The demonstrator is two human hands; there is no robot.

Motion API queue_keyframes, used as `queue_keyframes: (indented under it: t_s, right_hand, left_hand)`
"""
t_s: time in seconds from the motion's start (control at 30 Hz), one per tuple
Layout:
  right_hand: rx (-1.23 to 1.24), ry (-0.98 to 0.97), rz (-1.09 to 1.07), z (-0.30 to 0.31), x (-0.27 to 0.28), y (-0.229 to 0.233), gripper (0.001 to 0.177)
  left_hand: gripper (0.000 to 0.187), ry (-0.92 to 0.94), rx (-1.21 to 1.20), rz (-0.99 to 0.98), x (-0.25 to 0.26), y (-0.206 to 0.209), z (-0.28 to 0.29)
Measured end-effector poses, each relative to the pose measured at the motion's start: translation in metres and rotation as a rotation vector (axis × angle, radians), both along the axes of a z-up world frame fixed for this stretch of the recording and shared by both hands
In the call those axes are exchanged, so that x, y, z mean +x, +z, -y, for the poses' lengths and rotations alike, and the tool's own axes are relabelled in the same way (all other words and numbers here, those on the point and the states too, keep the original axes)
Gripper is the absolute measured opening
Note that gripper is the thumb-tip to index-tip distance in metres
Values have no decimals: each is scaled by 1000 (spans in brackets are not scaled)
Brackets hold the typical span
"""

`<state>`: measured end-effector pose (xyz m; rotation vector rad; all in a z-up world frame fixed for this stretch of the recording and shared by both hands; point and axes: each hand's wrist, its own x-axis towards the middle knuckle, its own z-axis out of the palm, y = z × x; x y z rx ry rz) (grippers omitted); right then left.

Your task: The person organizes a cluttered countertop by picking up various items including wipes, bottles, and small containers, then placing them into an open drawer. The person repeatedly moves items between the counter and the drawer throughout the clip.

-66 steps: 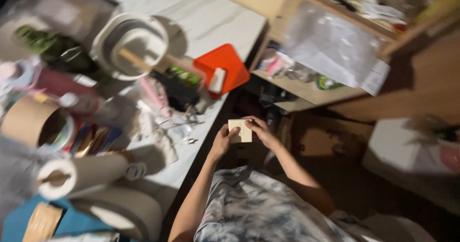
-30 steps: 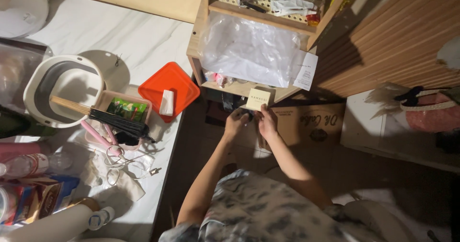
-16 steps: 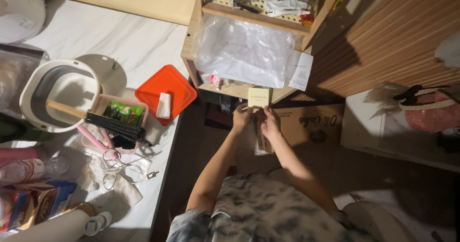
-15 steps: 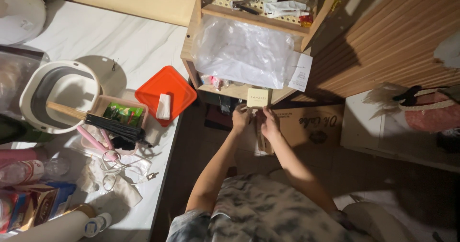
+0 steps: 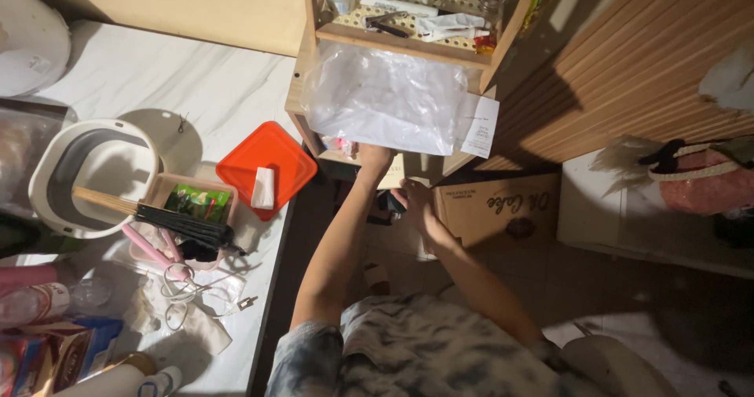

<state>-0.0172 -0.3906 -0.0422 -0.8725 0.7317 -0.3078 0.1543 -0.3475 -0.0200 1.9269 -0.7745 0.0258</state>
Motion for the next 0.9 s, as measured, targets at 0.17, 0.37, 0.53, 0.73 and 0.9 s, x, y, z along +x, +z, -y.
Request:
queue_keyframes:
  t_s: [0.17, 0.37, 0.53, 0.73, 0.9]
  right_hand:
    - [215, -117, -12, 10, 13, -14, 23]
    - [78, -94, -48, 7, -1, -33, 20]
    - [-30, -48, -111, 6, 22, -42, 20]
    - [132, -75, -34, 12, 49, -42, 24]
    - [93, -183, -6, 6, 48, -42, 21]
  left_hand:
    - [15, 101, 105, 49, -19, 19, -11]
    - [24, 41, -8, 35, -82, 88, -72]
    - [52, 59, -140, 126, -123, 133, -131]
    - [60, 140, -89, -43, -137, 145, -159]
    - [57, 139, -86, -20, -134, 138, -160]
